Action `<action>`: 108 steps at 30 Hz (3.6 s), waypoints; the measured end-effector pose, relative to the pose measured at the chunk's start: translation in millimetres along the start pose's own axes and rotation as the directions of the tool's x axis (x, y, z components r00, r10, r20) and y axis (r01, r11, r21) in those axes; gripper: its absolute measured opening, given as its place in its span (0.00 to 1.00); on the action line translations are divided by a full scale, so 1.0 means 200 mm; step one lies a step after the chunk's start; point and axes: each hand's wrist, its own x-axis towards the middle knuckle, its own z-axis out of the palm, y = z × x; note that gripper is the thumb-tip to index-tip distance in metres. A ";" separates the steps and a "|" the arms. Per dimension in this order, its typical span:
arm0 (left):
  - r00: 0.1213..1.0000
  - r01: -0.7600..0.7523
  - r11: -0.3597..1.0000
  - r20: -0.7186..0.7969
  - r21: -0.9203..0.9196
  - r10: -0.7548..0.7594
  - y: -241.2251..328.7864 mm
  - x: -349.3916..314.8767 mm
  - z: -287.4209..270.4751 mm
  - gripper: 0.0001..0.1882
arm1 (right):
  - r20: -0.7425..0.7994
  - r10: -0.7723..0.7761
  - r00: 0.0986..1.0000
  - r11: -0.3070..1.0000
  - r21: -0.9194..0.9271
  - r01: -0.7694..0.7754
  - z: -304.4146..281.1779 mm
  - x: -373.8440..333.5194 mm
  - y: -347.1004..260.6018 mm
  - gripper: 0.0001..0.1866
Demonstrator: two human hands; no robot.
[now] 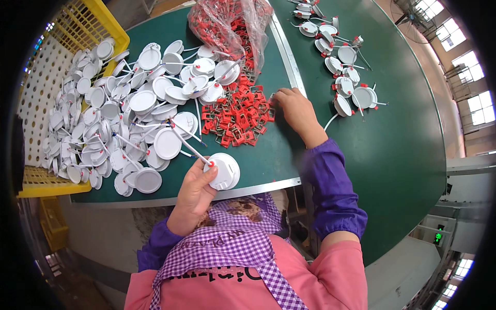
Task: The person assembles small circular lighting fixtures by hand, attaching red clips and components to them.
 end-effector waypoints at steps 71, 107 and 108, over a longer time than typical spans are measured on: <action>0.966 -0.244 0.831 0.049 0.500 0.255 -0.10 -0.02 0.00 0.20 | 0.189 0.386 0.903 0.488 0.789 -0.374 -0.04 -0.39 -0.63 0.19; 0.998 0.020 0.952 -0.067 0.304 0.000 -0.06 -0.05 0.00 0.23 | 0.285 0.126 0.950 0.966 0.183 -0.183 -0.02 -0.20 -0.61 0.12; 0.997 0.010 0.949 -0.071 0.316 0.013 -0.06 -0.05 0.00 0.22 | 0.284 0.125 0.951 0.966 0.184 -0.182 -0.02 -0.20 -0.60 0.12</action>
